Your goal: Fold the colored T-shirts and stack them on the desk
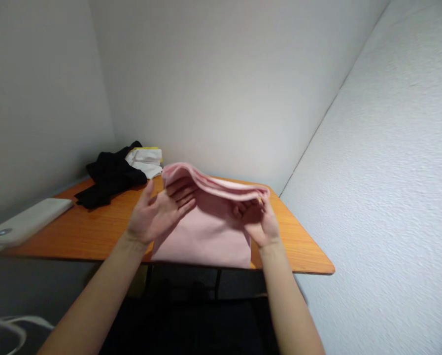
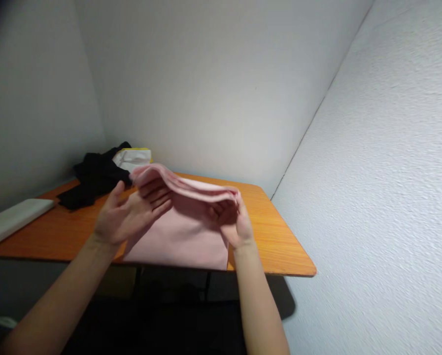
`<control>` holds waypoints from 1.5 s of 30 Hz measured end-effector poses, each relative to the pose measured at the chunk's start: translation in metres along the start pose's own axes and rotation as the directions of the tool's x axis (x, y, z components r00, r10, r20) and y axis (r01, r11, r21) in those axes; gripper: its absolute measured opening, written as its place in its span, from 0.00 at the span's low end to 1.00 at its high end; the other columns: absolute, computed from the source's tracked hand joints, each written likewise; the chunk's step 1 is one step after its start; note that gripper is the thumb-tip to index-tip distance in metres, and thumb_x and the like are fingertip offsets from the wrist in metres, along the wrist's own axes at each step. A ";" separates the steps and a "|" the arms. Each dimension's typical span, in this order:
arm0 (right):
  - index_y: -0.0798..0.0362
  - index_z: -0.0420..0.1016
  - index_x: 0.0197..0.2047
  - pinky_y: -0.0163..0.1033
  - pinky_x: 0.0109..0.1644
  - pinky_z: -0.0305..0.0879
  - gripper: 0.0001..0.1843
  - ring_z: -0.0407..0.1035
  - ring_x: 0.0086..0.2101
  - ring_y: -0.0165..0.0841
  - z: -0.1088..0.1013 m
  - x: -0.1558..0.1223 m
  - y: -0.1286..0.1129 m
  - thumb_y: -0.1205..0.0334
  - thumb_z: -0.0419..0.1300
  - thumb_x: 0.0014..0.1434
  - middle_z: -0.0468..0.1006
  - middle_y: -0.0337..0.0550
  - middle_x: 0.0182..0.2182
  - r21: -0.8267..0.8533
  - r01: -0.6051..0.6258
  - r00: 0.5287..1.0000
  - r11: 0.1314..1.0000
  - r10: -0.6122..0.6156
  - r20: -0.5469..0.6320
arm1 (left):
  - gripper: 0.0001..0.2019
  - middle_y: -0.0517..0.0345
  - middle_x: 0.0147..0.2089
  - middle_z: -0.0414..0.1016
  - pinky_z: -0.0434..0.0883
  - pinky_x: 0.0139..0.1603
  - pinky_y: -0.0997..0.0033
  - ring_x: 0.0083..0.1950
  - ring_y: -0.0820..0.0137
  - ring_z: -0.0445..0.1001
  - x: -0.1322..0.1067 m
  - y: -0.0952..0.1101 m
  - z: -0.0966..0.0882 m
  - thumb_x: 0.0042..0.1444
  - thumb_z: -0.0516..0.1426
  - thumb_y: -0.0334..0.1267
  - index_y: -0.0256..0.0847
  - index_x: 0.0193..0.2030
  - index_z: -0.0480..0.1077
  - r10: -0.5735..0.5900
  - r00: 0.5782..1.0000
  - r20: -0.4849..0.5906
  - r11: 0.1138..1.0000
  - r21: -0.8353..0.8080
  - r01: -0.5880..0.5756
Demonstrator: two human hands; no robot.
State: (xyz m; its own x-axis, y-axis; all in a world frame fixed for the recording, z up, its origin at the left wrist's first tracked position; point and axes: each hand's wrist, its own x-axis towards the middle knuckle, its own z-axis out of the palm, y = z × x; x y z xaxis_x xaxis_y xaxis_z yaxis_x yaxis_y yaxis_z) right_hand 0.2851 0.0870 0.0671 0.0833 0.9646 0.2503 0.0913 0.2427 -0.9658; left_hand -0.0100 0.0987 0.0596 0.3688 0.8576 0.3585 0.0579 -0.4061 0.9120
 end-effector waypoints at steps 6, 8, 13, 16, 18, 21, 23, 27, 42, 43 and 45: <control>0.54 0.68 0.52 0.45 0.48 0.68 0.25 0.72 0.47 0.42 -0.002 -0.004 0.022 0.43 0.52 0.62 0.77 0.54 0.49 0.023 0.003 0.996 1.000 -0.005 0.090 | 0.30 0.49 0.71 0.56 0.56 0.70 0.50 0.71 0.59 0.56 0.000 -0.014 0.002 0.65 0.43 0.55 0.43 0.69 0.54 0.021 0.996 -0.090 0.996 0.091 -0.013; 0.53 0.71 0.46 0.45 0.47 0.68 0.21 0.73 0.43 0.42 -0.004 -0.024 0.043 0.45 0.54 0.60 0.78 0.52 0.43 -0.207 0.031 0.999 0.978 -0.025 0.028 | 0.28 0.50 0.70 0.58 0.52 0.71 0.49 0.71 0.58 0.55 -0.015 -0.034 0.002 0.63 0.48 0.54 0.43 0.65 0.61 0.030 0.996 -0.081 0.933 0.359 0.002; 0.52 0.72 0.39 0.51 0.49 0.62 0.19 0.68 0.42 0.47 0.002 -0.057 0.076 0.46 0.51 0.63 0.76 0.54 0.38 -0.839 -0.042 0.973 0.542 -0.169 -0.158 | 0.28 0.49 0.72 0.53 0.50 0.71 0.45 0.73 0.56 0.49 -0.031 -0.073 0.015 0.63 0.48 0.55 0.43 0.65 0.64 -0.034 0.999 -0.008 0.600 0.800 0.027; 0.52 0.71 0.37 0.50 0.48 0.61 0.16 0.67 0.41 0.49 0.008 -0.062 0.079 0.49 0.50 0.64 0.75 0.54 0.37 -0.933 -0.115 0.974 0.340 -0.147 -0.173 | 0.29 0.47 0.72 0.49 0.51 0.70 0.44 0.73 0.54 0.49 -0.033 -0.079 0.026 0.64 0.46 0.53 0.42 0.67 0.61 -0.108 0.994 0.000 0.495 0.867 0.053; 0.52 0.70 0.37 0.48 0.47 0.60 0.14 0.67 0.41 0.47 0.009 -0.062 0.080 0.54 0.50 0.65 0.75 0.53 0.37 -0.947 -0.110 0.982 0.303 -0.112 -0.150 | 0.29 0.47 0.73 0.47 0.50 0.70 0.44 0.73 0.54 0.47 -0.034 -0.078 0.032 0.64 0.45 0.52 0.40 0.68 0.59 -0.135 0.991 0.011 0.454 0.890 0.052; 0.52 0.69 0.37 0.45 0.45 0.59 0.11 0.67 0.41 0.45 0.000 -0.062 0.080 0.58 0.49 0.65 0.75 0.51 0.37 -0.946 -0.123 0.986 0.300 -0.073 -0.151 | 0.30 0.47 0.73 0.44 0.48 0.70 0.44 0.74 0.54 0.44 -0.035 -0.072 0.043 0.65 0.44 0.52 0.39 0.69 0.56 -0.186 0.982 0.032 0.427 0.903 0.051; 0.51 0.69 0.38 0.44 0.44 0.58 0.10 0.68 0.40 0.45 -0.014 -0.062 0.080 0.59 0.48 0.66 0.76 0.50 0.36 -0.941 -0.165 0.980 0.295 -0.060 -0.191 | 0.32 0.46 0.74 0.42 0.48 0.71 0.45 0.74 0.54 0.43 -0.032 -0.068 0.055 0.65 0.44 0.55 0.39 0.70 0.55 -0.202 0.977 0.061 0.450 0.892 0.037; 0.52 0.70 0.40 0.46 0.44 0.57 0.12 0.68 0.42 0.47 -0.064 -0.066 0.082 0.58 0.48 0.66 0.77 0.52 0.38 -0.911 -0.328 0.933 0.251 -0.066 -0.354 | 0.34 0.45 0.74 0.42 0.48 0.71 0.47 0.74 0.54 0.43 -0.016 -0.061 0.100 0.64 0.43 0.59 0.40 0.70 0.54 -0.169 0.968 0.186 0.548 0.834 -0.064; 0.55 0.71 0.54 0.57 0.54 0.55 0.22 0.57 0.57 0.53 -0.199 -0.086 0.089 0.54 0.47 0.65 0.69 0.58 0.55 -0.798 -0.594 0.744 0.103 -0.306 -0.593 | 0.30 0.44 0.74 0.44 0.47 0.72 0.46 0.74 0.51 0.44 0.034 -0.043 0.287 0.66 0.44 0.50 0.34 0.69 0.56 -0.040 0.936 0.350 0.597 0.759 -0.259; 0.55 0.71 0.55 0.58 0.57 0.53 0.24 0.53 0.60 0.52 -0.194 -0.081 0.092 0.52 0.46 0.65 0.67 0.57 0.58 -0.845 -0.525 0.795 0.102 -0.296 -0.529 | 0.30 0.44 0.74 0.44 0.46 0.72 0.46 0.74 0.51 0.43 0.033 -0.040 0.289 0.66 0.44 0.50 0.34 0.69 0.56 -0.053 0.938 0.343 0.606 0.757 -0.242; 0.52 0.70 0.59 0.60 0.62 0.46 0.28 0.45 0.65 0.52 -0.187 -0.072 0.101 0.47 0.44 0.65 0.60 0.52 0.64 -0.912 -0.401 0.880 0.087 -0.241 -0.410 | 0.30 0.45 0.74 0.43 0.44 0.72 0.45 0.74 0.52 0.41 0.031 -0.034 0.288 0.66 0.44 0.50 0.34 0.69 0.55 -0.078 0.940 0.332 0.628 0.749 -0.212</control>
State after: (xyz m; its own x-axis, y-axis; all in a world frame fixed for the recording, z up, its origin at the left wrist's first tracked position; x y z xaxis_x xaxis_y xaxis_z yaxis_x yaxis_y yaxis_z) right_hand 0.4734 0.0226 -0.0356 0.4578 0.7480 0.4806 0.8796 -0.4595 -0.1228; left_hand 0.2671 0.0482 -0.0180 0.6501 0.7331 0.1998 0.6529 -0.6734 0.3467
